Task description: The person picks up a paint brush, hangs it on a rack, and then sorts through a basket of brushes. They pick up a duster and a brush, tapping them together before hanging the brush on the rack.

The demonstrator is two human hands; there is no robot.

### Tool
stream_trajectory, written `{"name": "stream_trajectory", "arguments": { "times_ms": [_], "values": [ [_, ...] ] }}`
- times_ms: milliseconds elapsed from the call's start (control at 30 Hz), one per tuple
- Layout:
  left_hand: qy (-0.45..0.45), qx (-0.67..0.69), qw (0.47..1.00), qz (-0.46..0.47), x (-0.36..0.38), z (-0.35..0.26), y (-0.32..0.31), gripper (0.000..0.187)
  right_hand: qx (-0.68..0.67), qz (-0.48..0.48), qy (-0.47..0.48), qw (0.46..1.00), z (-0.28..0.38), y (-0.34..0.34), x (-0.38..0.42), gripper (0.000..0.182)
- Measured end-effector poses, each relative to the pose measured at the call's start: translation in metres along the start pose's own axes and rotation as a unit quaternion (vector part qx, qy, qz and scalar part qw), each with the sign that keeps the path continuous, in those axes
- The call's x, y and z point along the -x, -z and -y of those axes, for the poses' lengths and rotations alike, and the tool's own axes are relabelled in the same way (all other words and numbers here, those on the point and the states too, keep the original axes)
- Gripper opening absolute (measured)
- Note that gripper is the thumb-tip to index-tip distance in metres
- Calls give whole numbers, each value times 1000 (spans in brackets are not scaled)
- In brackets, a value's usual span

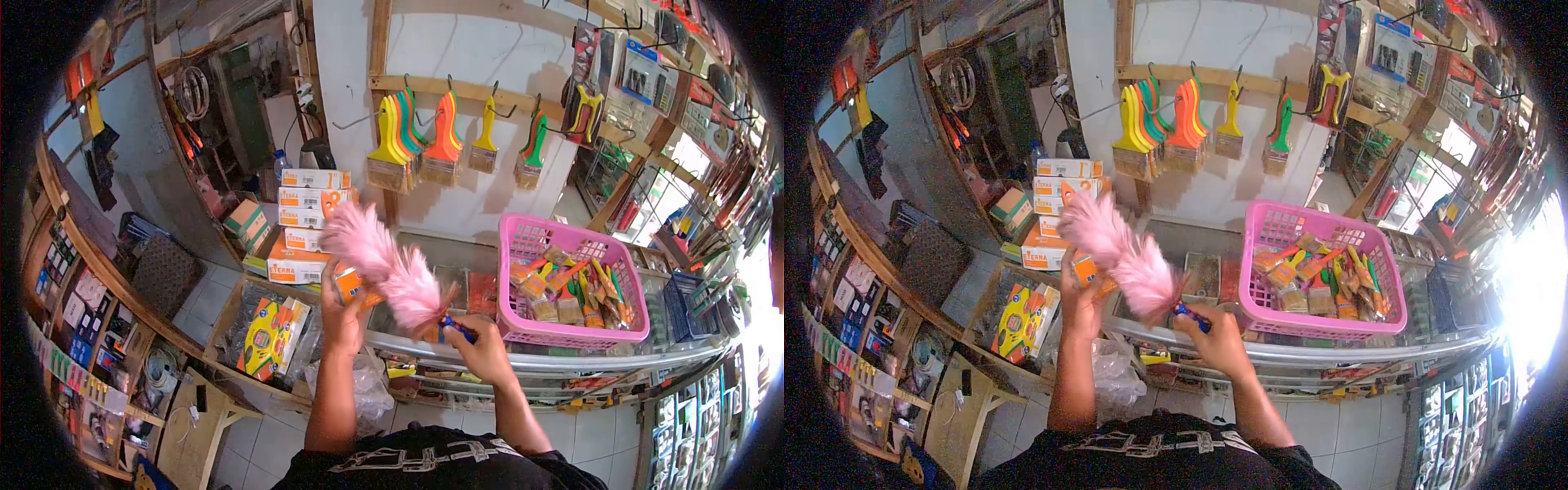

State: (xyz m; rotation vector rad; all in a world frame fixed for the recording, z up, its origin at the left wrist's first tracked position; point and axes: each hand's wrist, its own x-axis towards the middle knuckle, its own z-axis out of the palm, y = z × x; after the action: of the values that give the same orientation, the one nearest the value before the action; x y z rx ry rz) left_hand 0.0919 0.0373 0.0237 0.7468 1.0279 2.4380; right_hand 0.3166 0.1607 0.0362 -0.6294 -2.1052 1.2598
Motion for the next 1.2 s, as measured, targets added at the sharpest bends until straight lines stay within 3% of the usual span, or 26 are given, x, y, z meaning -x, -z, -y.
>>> {"name": "stream_trajectory", "arguments": {
  "times_ms": [100,200,300,400,467,533,600,633,700,733,767,800,833,867,1000,1033,1067,1133,1200],
  "values": [
    [-65,-101,993,-13,-5,-1,8,61,-27,-29,17,999,7,2,0,25],
    [-18,-174,984,-25,-2,-10,13,39,50,46,92,993,-2,7,0,26],
    [-47,-186,981,5,-1,-14,1,23,-16,-14,1,1000,6,-4,0,27],
    [-174,-403,898,-17,3,-5,6,24,71,5,121,990,7,-5,0,28],
    [-143,-466,873,-9,9,2,24,30,68,8,52,996,11,0,-1,31],
    [-174,-403,898,-11,4,-6,2,34,85,-13,0,996,24,5,-1,32],
    [-169,-440,882,3,2,-2,9,36,124,-57,-35,990,39,11,0,32],
    [-158,-458,874,-5,3,0,12,36,129,-76,43,988,30,11,1,31],
    [-153,-496,854,24,4,-3,18,37,118,-19,76,990,25,22,0,31],
    [-166,-472,866,16,4,-2,15,36,111,10,90,990,28,24,0,31],
    [-178,-448,876,7,5,-1,8,34,144,-11,13,989,36,27,2,30],
    [-191,-422,886,-1,5,-1,0,32,138,-26,20,990,37,24,1,30],
    [-217,-464,859,-12,7,-3,-4,27,133,-40,27,990,35,22,0,30],
    [-197,-431,880,-3,8,-1,-2,27,129,-54,34,990,32,21,-2,30],
    [-111,-254,961,25,10,23,15,35,71,73,112,989,6,17,-10,29],
    [-66,-180,981,14,11,25,18,37,58,46,43,996,8,14,-12,29],
    [-22,-104,994,3,10,27,18,40,40,26,41,998,10,10,-12,29],
    [56,5,997,58,11,10,9,44,4,-12,39,999,12,5,-12,30],
    [93,113,985,92,16,6,9,45,-5,33,64,997,8,10,-13,29]
  ]
}}
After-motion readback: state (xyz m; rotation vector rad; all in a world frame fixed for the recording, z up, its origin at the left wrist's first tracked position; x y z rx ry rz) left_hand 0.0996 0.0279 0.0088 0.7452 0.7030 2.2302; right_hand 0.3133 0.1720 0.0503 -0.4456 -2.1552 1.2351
